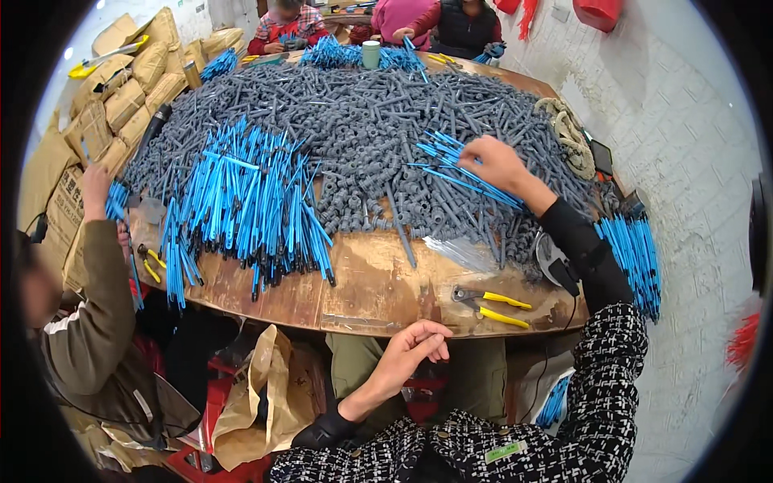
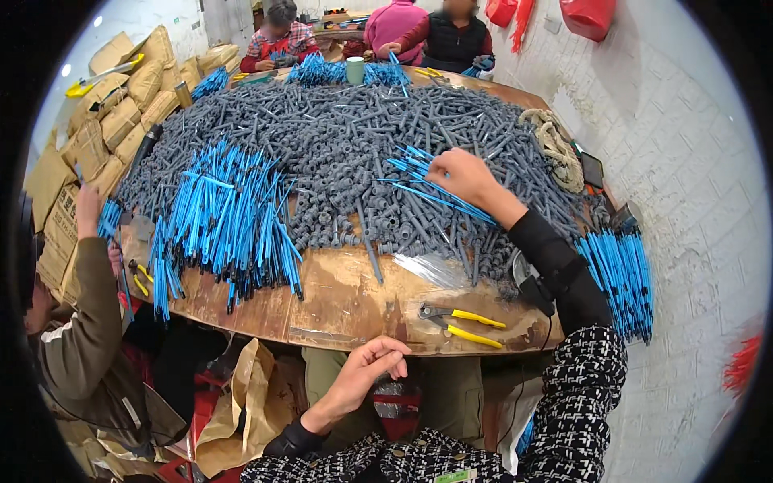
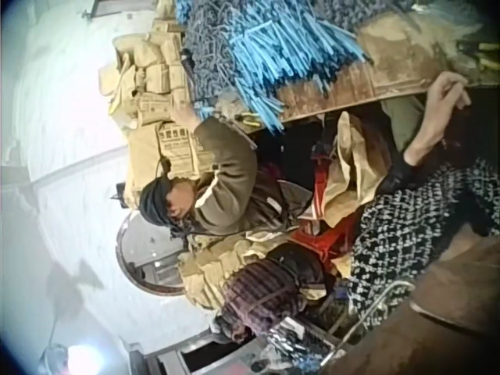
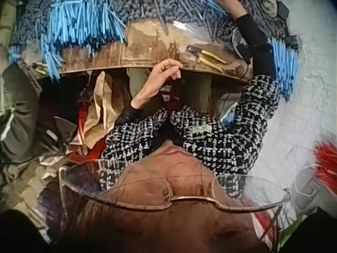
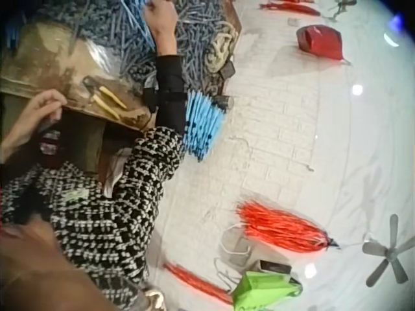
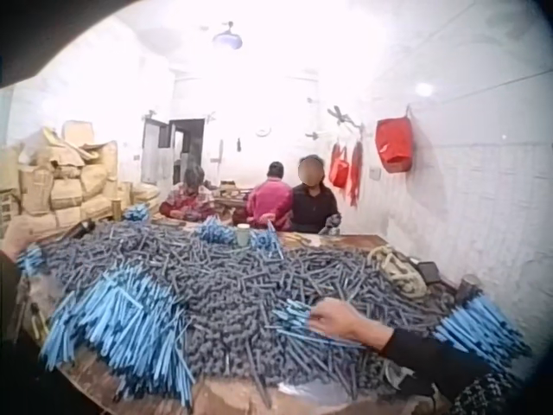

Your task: The person inserts blue plastic rods into a grey circular mop head base, then uses yellow-handled pliers to trim the rods flush with the base. The person repeats this process with additional rods and bases, placing finished units into a white sack.

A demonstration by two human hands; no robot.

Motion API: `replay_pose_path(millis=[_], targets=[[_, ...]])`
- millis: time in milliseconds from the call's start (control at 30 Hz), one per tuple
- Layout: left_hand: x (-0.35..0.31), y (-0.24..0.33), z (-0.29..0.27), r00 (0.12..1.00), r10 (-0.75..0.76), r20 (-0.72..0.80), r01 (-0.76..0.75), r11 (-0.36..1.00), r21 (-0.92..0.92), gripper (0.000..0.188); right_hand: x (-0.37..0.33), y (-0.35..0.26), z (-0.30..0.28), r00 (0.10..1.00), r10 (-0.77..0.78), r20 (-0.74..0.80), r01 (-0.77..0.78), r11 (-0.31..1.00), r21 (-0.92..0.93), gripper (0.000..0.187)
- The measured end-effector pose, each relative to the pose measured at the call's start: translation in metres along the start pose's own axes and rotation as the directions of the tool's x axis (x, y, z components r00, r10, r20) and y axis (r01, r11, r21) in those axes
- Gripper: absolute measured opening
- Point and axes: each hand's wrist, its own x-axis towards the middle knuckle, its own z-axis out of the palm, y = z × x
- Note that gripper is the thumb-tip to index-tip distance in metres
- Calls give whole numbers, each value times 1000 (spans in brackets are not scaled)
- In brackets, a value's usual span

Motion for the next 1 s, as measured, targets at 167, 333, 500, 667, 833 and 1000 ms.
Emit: replay_pose_path(millis=[167,333,500,667,833,1000], targets=[[-1,4,4,1000,2,-16,-2,1000,-2,20,5,0,11,994,96,-42,-102,980,-172,17],[-6,11,20,997,49,-54,-47,998,47,20,5,9,11,985,107,138,-109,994,5,20],[-29,22,37,1000,10,18,-12,992,126,20,4,18,28,979,197,43,-186,964,-191,26],[-29,26,17,985,133,-108,-117,983,143,17,7,20,-76,961,191,-200,-180,981,75,31],[-6,47,-20,832,451,-322,-357,881,311,29,-22,-40,-134,913,392,-116,-273,796,541,35],[-9,113,-29,844,481,-237,-344,825,448,78,-87,-130,-111,948,294,121,-272,555,786,28]])
